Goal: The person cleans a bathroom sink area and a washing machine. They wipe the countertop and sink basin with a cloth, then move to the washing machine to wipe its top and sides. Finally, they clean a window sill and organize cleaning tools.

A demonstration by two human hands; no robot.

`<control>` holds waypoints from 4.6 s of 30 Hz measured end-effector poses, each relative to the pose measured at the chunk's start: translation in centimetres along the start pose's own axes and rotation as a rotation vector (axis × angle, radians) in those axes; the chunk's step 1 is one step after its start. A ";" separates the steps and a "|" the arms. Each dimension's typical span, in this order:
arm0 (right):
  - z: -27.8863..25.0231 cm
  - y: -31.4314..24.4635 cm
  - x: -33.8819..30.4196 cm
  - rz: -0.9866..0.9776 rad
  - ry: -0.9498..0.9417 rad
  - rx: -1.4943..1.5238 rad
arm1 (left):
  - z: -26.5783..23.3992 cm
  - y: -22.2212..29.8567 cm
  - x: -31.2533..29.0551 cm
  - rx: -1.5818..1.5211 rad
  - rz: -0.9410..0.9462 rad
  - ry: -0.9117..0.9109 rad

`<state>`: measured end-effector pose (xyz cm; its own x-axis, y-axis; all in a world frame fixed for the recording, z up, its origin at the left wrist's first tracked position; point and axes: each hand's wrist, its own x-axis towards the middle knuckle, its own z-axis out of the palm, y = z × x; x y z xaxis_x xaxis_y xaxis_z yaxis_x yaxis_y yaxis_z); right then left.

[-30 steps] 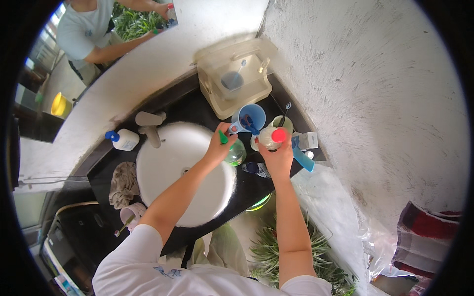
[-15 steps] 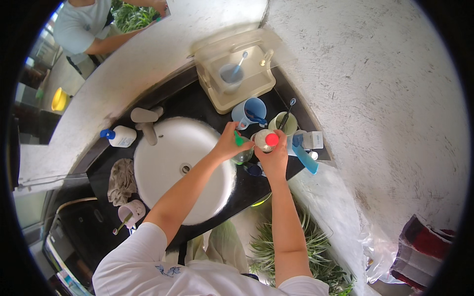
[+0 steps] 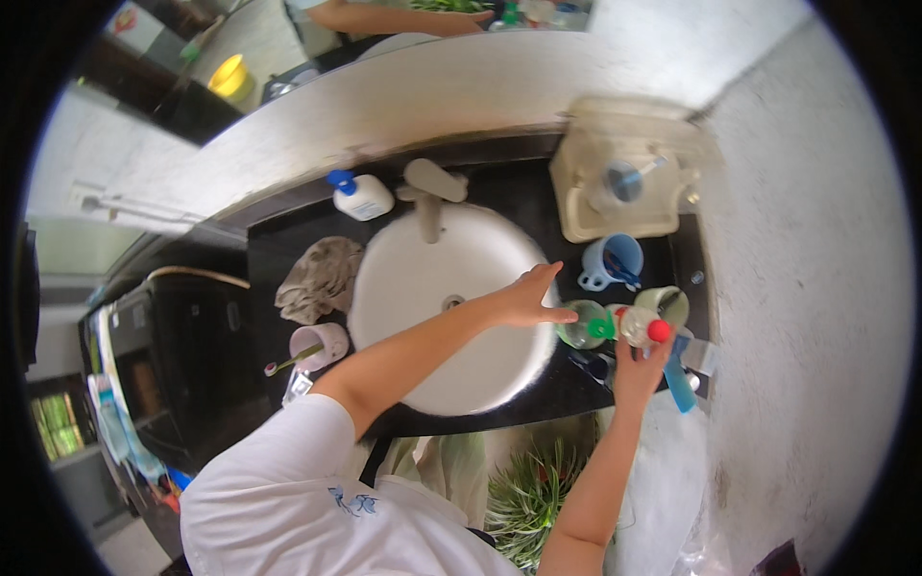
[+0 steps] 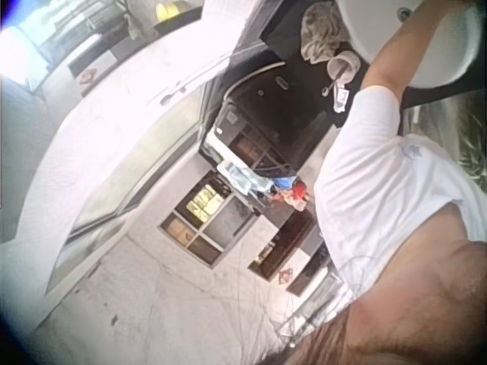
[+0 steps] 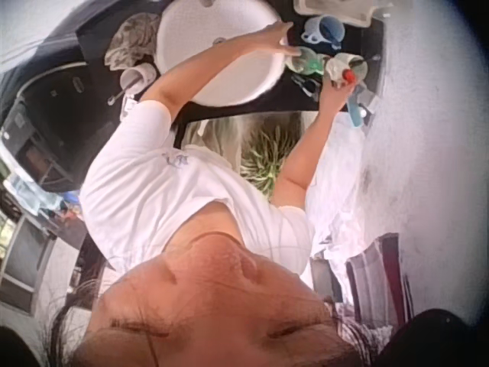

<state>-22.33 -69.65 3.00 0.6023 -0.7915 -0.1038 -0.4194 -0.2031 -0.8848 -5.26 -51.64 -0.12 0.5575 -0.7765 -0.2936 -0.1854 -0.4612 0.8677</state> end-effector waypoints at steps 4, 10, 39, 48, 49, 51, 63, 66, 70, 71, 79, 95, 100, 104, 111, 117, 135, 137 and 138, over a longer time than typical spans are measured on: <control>-1.0 -5.2 -2.9 -0.282 0.112 -0.477 | -10.1 -2.8 -8.2 0.312 -0.121 0.120; 7.5 -14.5 -11.3 -0.510 -0.384 -0.211 | -22.3 -14.8 -17.4 0.443 -0.231 0.645; 56.1 -13.2 -24.1 -1.283 -0.998 -0.424 | -29.6 -21.9 -41.3 -0.185 -0.053 1.196; 49.2 -14.3 -15.1 -0.852 -0.398 -0.666 | -29.2 -23.0 -45.2 -0.399 -0.053 1.247; 49.6 -12.1 -14.2 -0.752 -0.357 -0.809 | -29.5 -22.3 -45.1 -0.358 -0.074 1.249; 51.2 -11.6 -15.3 -0.780 -0.385 -0.851 | -29.6 -22.5 -45.9 -0.362 -0.073 1.292; 58.9 -16.1 -32.4 -0.949 -1.171 -0.721 | -26.9 -20.7 -52.4 -0.531 -0.162 1.565; 56.6 -15.3 -35.3 -0.804 -1.396 -0.739 | -26.0 -20.2 -53.2 -0.561 -0.176 1.590; 53.9 -18.7 -36.4 0.405 -1.441 0.249 | -24.3 -20.4 -54.0 -0.406 -0.310 1.734; 52.2 -20.7 -37.7 0.438 -1.465 0.391 | -23.7 -20.5 -54.2 -0.362 -0.307 1.794; 45.6 -26.7 -43.2 -0.212 -1.258 0.414 | -22.6 -13.7 -53.7 -0.016 -0.439 1.519; 44.1 -31.1 -42.1 0.778 -1.773 0.898 | -23.7 -10.5 -55.0 0.002 0.288 1.713; 42.7 -31.7 -44.1 0.614 -1.479 0.890 | -23.8 -10.3 -55.1 0.259 0.211 1.687; 41.5 -32.3 -43.8 0.364 -1.424 0.822 | -23.7 -8.4 -54.5 0.294 0.106 1.743; 42.6 -31.7 -41.9 0.398 -1.479 0.804 | -25.7 -3.6 -55.3 0.273 -0.334 1.441; 41.5 -34.4 -40.4 0.468 -1.488 0.502 | -29.5 -6.6 -58.0 0.039 -0.040 0.952; 41.5 -32.8 -41.0 -0.775 -0.864 0.469 | -28.1 -12.1 -51.3 -0.516 -0.076 1.252; 42.0 -31.2 -38.6 -0.712 -0.913 0.442 | -27.0 -13.6 -49.9 -0.617 -0.038 1.189; 42.3 -30.6 -37.4 -0.719 -0.927 0.403 | -26.5 -14.7 -49.0 -0.664 -0.018 1.164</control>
<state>-3.30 -9.42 14.70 0.9308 0.1659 0.3259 0.3447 -0.1008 -0.9333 -8.37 4.57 12.10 0.9770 0.1953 -0.0851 0.0696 0.0852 0.9939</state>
